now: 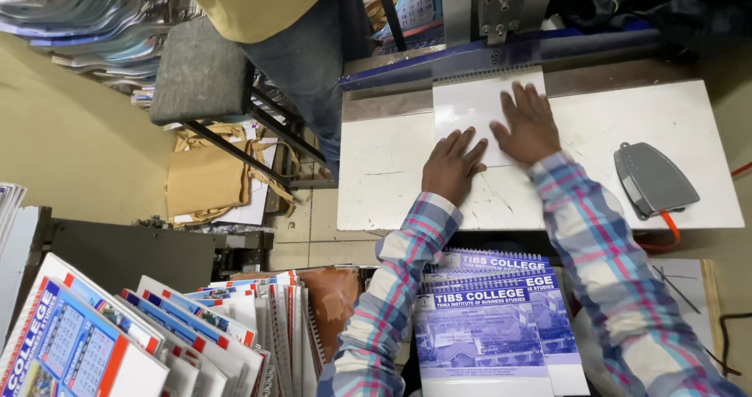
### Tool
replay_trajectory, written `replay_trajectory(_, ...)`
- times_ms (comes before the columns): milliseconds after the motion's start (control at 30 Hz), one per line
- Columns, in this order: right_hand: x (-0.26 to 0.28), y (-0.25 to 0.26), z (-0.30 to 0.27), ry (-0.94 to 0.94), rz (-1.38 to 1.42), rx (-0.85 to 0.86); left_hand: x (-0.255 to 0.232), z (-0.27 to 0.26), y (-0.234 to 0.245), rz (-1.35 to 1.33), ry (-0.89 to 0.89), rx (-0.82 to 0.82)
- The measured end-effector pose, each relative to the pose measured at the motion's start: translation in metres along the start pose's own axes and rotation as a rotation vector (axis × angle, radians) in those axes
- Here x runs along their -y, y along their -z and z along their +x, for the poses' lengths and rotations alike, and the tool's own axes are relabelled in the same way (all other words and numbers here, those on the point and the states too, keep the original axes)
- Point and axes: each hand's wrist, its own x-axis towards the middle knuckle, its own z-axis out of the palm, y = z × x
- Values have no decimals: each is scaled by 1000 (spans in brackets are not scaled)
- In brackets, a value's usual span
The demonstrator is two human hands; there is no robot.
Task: The person places a stack of papers into a binding machine, presses down the handle to secure the spiral binding, and then removes the finished notebook. This process is repeated multiple times with different stacks of paper.
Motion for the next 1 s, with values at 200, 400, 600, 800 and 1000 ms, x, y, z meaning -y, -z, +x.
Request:
replay_trajectory(200, -77, 73, -120, -49, -269, 37, 3, -3, -1, -74, -146, -304)
replay_trajectory(400, -110, 76, -151, -101, -382, -160, 0, -1, 6, -93, -129, -281)
replay_trajectory(600, -100, 67, -160, -4, -609, -485, 3, 0, 0, -87, -117, -288)
replay_trajectory(800, -95, 68, -163, -38, -646, -533, -3, -4, 11, -104, -142, -334)
replay_trajectory(1000, -103, 73, -157, -94, -355, -319, -6, -12, 14, 22, -245, -453)
